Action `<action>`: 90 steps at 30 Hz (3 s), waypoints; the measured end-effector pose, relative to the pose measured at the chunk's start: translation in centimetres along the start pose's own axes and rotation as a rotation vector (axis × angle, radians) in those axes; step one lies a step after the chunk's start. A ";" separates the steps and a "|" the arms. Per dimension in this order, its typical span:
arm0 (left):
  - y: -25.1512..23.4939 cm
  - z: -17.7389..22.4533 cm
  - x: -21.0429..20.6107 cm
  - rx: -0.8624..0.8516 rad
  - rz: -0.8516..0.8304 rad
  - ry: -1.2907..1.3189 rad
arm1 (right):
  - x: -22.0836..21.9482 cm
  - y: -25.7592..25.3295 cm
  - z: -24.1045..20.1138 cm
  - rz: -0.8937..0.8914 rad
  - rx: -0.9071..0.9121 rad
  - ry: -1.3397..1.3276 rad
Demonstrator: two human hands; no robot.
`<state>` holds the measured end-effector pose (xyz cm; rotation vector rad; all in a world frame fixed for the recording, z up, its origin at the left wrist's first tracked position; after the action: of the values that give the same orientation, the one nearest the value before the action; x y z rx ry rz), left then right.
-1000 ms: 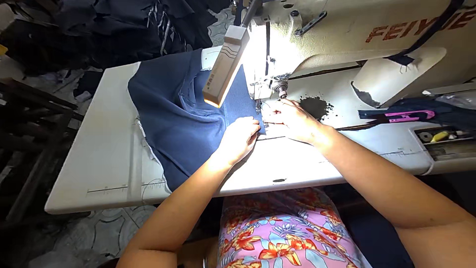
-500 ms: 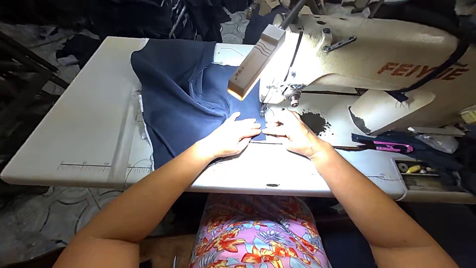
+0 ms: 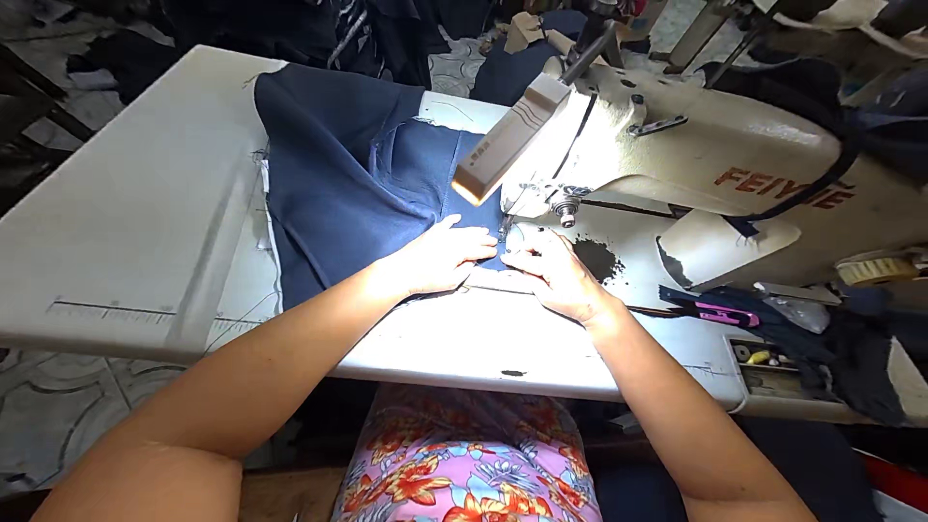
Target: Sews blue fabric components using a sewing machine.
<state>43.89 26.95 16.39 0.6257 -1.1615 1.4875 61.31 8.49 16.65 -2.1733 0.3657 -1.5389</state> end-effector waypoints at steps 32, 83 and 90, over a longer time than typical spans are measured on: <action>13.0 6.9 4.3 0.721 0.020 -0.461 | 1.0 1.1 -6.7 0.186 -0.322 0.065; 4.5 7.7 -1.6 0.168 -0.031 -0.211 | -3.2 8.8 -14.7 0.410 -0.102 -0.083; 6.2 3.2 -3.4 0.170 0.017 -0.106 | -0.5 23.1 -12.9 0.618 -0.431 0.272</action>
<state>38.29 23.09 12.59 0.8201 -1.1305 1.5950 50.02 -13.87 8.24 -1.8497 1.4196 -1.4671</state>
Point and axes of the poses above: each hand's wrist, its own y-axis away from the middle knuckle, its own x-axis out of the back of the hand, z = x × y, the point moved 1 cm from there along -y, towards the middle knuckle, and after that the axes turned 6 degrees about z, right-handed, at the moved point
